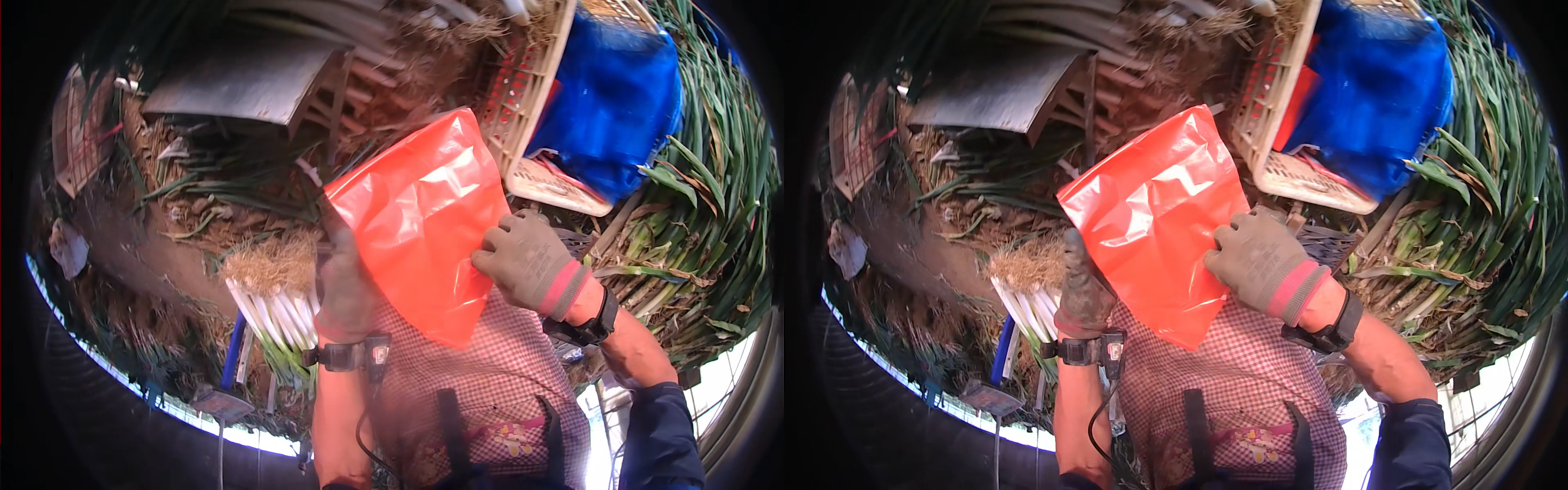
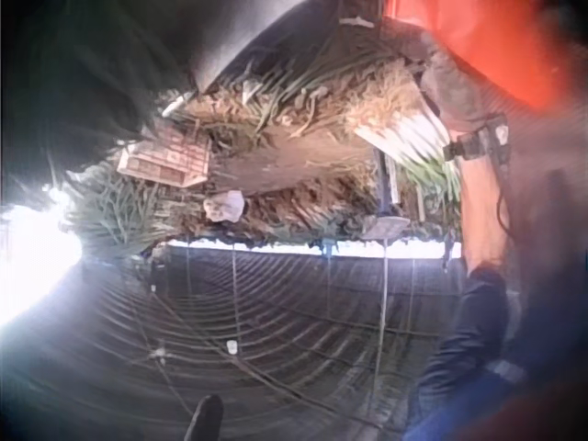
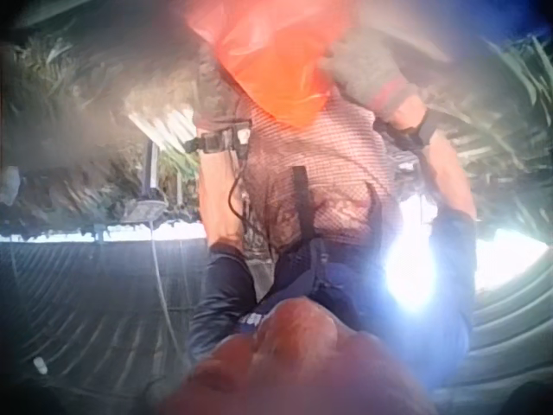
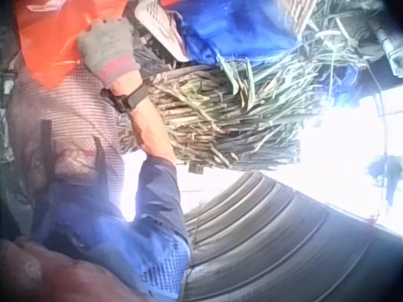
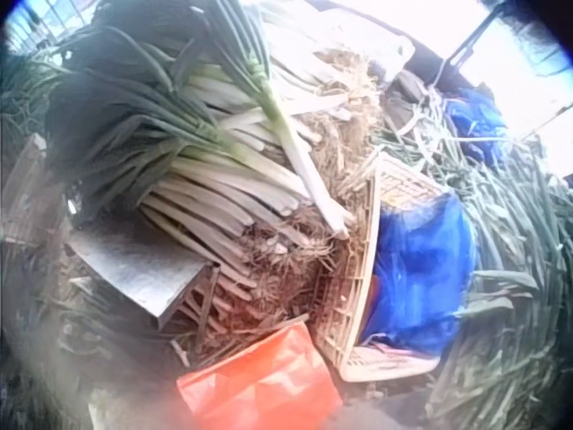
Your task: Sorting and bundling leeks in an agricultural setting using a scale and tape.
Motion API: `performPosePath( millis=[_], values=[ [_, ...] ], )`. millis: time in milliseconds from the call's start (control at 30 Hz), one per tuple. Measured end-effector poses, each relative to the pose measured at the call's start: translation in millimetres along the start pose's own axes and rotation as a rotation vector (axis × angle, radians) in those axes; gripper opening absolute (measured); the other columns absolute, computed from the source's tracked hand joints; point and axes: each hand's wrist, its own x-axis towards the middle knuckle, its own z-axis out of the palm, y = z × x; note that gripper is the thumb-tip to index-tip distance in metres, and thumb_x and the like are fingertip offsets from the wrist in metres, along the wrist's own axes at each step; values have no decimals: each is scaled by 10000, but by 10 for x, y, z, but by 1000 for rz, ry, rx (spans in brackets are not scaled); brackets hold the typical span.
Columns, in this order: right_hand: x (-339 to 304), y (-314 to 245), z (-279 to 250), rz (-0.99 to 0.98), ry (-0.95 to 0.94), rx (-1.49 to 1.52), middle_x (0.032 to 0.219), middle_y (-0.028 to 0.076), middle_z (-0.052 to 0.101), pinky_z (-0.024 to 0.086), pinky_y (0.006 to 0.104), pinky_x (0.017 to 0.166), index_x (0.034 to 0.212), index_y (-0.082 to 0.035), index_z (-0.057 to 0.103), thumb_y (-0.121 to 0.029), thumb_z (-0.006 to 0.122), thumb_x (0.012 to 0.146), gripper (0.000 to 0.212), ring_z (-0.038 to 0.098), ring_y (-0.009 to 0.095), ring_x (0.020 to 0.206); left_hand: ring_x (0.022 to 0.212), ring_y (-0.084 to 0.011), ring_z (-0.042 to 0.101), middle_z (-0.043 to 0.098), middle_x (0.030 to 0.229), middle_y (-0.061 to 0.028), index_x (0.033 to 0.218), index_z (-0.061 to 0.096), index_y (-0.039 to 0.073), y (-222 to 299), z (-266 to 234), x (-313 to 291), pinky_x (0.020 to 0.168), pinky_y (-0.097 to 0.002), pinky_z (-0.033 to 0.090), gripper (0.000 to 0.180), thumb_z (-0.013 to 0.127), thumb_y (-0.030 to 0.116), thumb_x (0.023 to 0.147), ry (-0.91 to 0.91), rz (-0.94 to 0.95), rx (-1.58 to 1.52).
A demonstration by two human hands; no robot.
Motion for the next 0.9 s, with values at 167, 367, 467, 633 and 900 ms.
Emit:
performPosePath(
  millis=[167,367,467,633,900],
  values=[
    [227,-283,279,17,-19,-55,906,50,651,502,416,809,858,-146,704,-194,702,753,115,644,253,943,1258,-250,609,598,1383,-149,1422,502,-18,-96,-432,-255,1058,-382,522,485,526,305,1061,-212,-3,-143],
    [407,-530,653,72,-62,-64,989,48,669,505,422,847,942,-160,721,-223,739,738,214,648,260,968,906,-185,723,723,1064,-116,1176,665,-61,-262,-882,-309,771,-301,616,277,635,141,989,80,-27,235],
    [490,-627,739,86,-67,56,1124,74,684,509,438,901,1075,-127,729,-229,734,781,311,650,296,1030,835,-163,716,737,979,-92,1109,701,-41,-261,-988,-418,715,-275,598,278,715,183,945,282,-63,134],
    [784,-937,751,268,58,862,1158,174,699,521,414,958,1210,-17,679,-333,717,885,454,665,322,1090,783,-135,695,738,948,-60,1057,723,3,-361,-1319,-479,650,-253,565,243,775,185,906,295,82,374],
    [1400,-1524,1621,489,88,1281,774,105,699,533,329,701,991,34,710,-281,700,903,328,661,164,737,607,-90,588,688,833,-26,1033,700,39,-359,-1377,-693,523,-244,486,212,785,179,898,424,159,-93]
  ],
)
